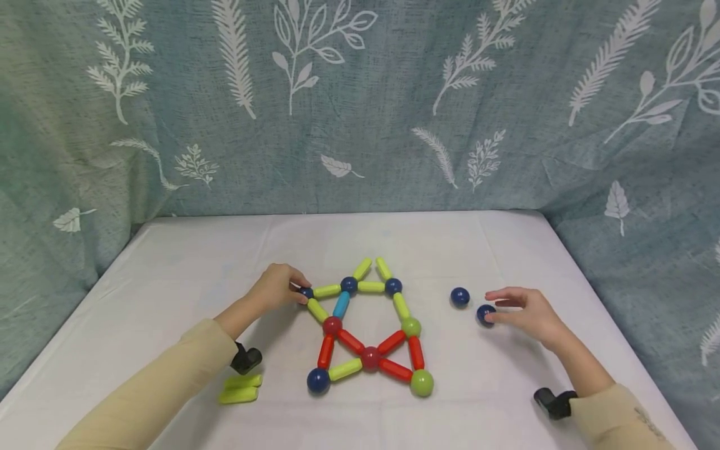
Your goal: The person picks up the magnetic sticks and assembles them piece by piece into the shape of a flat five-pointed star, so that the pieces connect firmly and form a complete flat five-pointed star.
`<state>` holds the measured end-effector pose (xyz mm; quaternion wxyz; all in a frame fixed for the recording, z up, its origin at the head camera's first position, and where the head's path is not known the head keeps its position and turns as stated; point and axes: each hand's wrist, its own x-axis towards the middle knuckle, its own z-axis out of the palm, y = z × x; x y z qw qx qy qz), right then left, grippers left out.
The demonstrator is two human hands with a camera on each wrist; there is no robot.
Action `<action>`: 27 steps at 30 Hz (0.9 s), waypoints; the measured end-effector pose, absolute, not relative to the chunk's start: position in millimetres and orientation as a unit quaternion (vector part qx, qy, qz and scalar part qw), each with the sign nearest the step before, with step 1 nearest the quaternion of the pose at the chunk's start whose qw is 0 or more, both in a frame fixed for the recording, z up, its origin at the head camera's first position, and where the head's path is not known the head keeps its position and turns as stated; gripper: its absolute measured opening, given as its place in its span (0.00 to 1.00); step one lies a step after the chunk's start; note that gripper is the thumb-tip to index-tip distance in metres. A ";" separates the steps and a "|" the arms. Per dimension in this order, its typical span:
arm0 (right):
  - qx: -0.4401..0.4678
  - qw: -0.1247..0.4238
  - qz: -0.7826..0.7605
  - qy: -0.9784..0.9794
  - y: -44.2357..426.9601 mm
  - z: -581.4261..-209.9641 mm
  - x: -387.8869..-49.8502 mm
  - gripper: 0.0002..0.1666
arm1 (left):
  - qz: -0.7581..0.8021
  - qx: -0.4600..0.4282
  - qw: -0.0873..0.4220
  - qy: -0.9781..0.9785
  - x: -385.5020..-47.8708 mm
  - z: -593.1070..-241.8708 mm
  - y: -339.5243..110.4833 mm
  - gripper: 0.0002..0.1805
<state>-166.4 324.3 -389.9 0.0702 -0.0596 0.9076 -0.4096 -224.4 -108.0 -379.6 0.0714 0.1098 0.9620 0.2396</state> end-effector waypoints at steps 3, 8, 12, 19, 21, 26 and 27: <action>-0.064 0.117 -0.430 0.893 329.7 -395.5 -171.1 0.33 | 0.238 0.111 0.071 0.962 -224.2 -379.4 -108.0 0.14; -0.065 0.160 -0.449 0.876 336.1 -401.8 -177.2 0.36 | 0.237 0.108 0.069 0.963 -223.6 -379.1 -107.1 0.13; -0.061 0.173 -0.449 0.874 337.5 -403.6 -180.6 0.34 | 0.238 0.106 0.067 0.963 -223.6 -379.1 -107.1 0.13; -0.054 0.133 -0.396 0.907 330.5 -383.7 -187.9 0.32 | 0.243 0.109 0.069 0.962 -224.0 -379.9 -107.0 0.13; -0.056 0.116 -0.401 0.907 322.2 -372.9 -193.8 0.33 | 0.242 0.109 0.070 0.962 -224.0 -379.7 -107.1 0.13; -0.093 0.103 -0.410 0.901 281.4 -352.7 -218.4 0.30 | 0.242 0.108 0.073 0.962 -224.6 -379.7 -107.3 0.13; -0.102 0.104 -0.410 0.900 271.1 -351.0 -225.0 0.30 | 0.239 0.110 0.071 0.962 -224.8 -379.7 -107.0 0.13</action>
